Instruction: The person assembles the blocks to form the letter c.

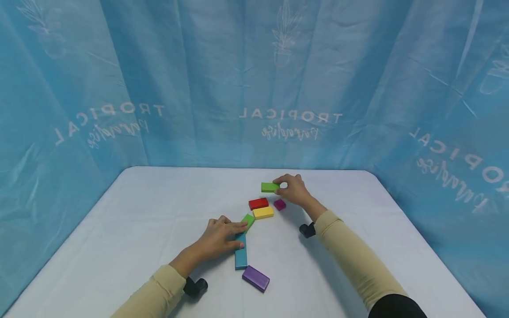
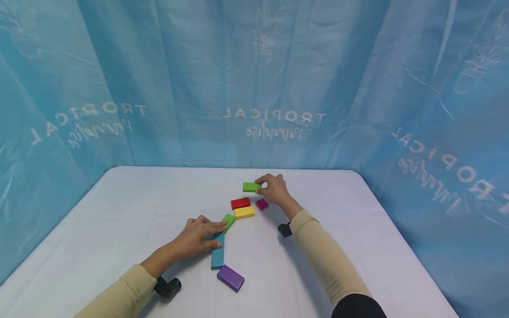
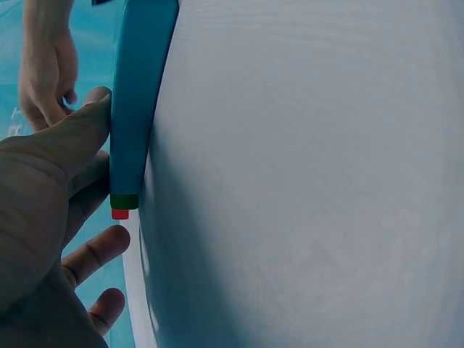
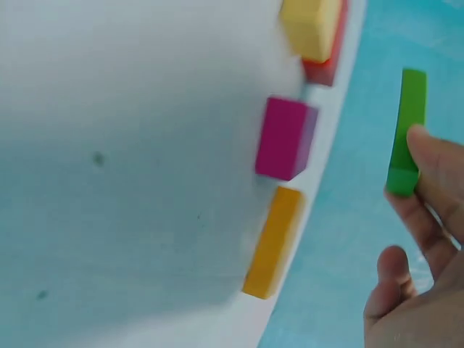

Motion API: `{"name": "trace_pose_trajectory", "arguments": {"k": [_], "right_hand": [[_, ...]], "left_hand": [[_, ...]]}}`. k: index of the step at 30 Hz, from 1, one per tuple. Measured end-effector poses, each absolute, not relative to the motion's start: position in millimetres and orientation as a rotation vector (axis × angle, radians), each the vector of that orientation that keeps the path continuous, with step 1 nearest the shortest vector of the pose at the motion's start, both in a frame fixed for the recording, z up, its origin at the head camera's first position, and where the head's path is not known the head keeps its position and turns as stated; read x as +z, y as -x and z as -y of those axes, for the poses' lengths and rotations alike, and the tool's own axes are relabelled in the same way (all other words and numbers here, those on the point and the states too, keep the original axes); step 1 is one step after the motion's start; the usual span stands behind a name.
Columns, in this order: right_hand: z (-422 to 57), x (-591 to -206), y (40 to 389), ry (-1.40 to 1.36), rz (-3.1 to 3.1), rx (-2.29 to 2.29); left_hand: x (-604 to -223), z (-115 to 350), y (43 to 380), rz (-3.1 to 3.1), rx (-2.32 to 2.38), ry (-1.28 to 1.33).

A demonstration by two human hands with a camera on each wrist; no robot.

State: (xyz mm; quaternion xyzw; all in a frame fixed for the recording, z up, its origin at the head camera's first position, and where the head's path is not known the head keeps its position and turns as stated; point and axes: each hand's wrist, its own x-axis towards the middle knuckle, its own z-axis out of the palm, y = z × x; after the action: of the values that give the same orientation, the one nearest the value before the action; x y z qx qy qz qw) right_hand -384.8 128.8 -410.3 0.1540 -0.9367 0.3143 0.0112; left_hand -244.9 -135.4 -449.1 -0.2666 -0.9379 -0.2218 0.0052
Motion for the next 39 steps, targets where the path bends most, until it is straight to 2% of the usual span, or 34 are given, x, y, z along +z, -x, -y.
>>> {"name": "trace_pose_trajectory", "arguments": {"k": [20,32,39], "right_hand": [[-152,-416,264,-0.21,2.84,1.307],[-158,-435,184,-0.247,2.829,1.291],[-166,-440,150,-0.298,2.848,1.301]], "left_hand": [[-447,130,246,2.981,-0.655,0.766],[-449,132,244,2.98,-0.74,0.714],[-451,129,245,3.02,-0.842,0.583]]}}
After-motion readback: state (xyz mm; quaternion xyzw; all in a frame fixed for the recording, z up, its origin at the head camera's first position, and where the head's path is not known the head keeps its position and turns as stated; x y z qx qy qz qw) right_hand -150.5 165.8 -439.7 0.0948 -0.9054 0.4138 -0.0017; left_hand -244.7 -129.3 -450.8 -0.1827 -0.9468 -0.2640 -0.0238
